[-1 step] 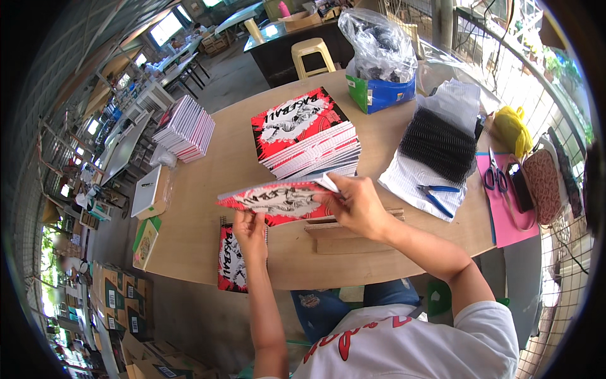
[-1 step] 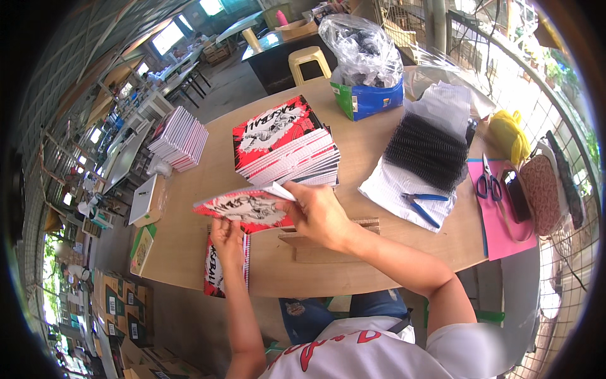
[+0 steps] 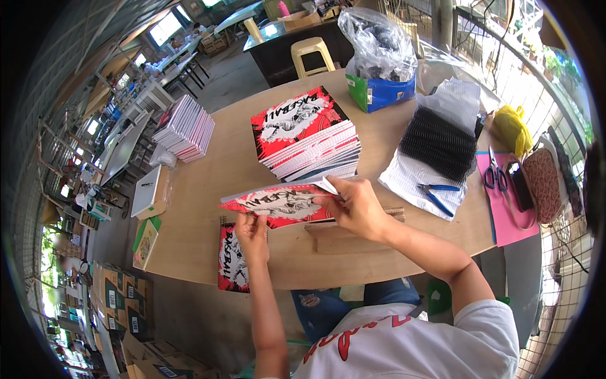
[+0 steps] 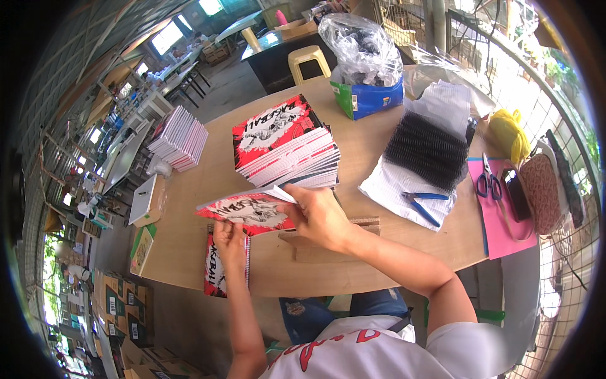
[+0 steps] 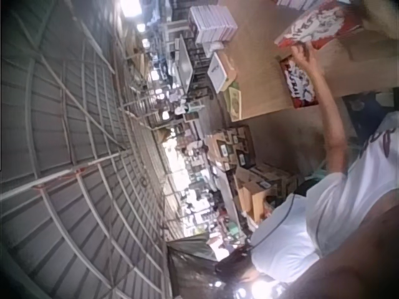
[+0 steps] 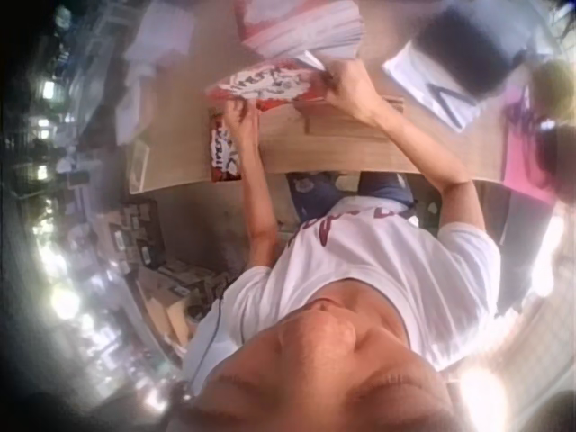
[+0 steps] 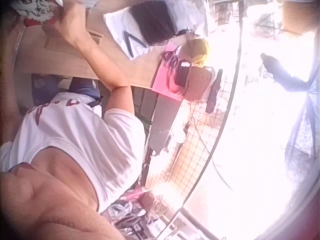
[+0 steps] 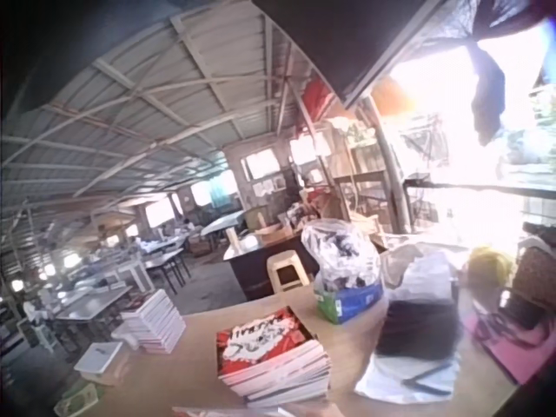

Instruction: The person binds notebooks by threading a spiral coil through pre-punched holes and then uses a blue pair of pliers to crimp the ends of the coil.

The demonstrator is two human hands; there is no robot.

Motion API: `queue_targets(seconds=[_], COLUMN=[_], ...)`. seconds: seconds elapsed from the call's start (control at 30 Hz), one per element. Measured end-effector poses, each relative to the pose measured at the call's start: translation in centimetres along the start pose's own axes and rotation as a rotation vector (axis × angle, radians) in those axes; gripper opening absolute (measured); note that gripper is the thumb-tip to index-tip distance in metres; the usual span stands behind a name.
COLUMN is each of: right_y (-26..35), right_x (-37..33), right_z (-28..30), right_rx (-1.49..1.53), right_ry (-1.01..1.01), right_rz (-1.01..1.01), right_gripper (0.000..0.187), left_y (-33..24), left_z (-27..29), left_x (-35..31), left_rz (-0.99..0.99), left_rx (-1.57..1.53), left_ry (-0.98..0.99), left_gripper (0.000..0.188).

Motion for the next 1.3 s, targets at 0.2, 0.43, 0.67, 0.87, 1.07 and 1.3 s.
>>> queue_targets(seconds=[0.2, 0.43, 0.67, 0.87, 1.07, 1.3], right_y=[-2.2, -9.4, -9.6, -18.2, -17.4, -15.5], right_x=[-4.3, -13.1, -11.3, -3.9, -3.5, -1.5], right_z=[3.8, 7.0, 7.5, 16.3, 17.9, 19.7], right_rx=[-0.319, 0.198, 0.165, -1.261, -1.236, -0.729], right_ry=[0.175, -0.031, 0.039, -0.307, -0.145, 0.009], right_rz=[-0.228, -0.353, -0.128, -0.054, 0.122, 0.356], right_gripper=[0.026, 0.079, 0.053, 0.015, 0.012, 0.023], left_y=[4.7, 6.4, -3.1, -2.7, -3.5, -3.2], left_z=[-2.1, -6.4, -16.6, -18.5, -18.3, -18.9], left_x=[-4.2, -9.9, -8.9, -8.8, -8.6, -8.6], left_rz=[0.054, -0.139, -0.819, -0.768, -0.741, -0.745], left_rx=[0.147, 0.216, 1.001, 0.835, 0.839, 0.786], left_ry=[0.117, -0.026, 0.472, 0.573, 0.590, 0.579], left_gripper=[0.046, 0.053, 0.037, 0.029, 0.020, 0.014])
Point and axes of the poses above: each hand's wrist, its own x-axis towards the middle knuckle, its own z-axis out of the back of the hand, y = z × x, the point moved 1 cm from there along x, towards the middle knuckle, and after that the axes turned 4 degrees about -y, right-handed, at the moved point
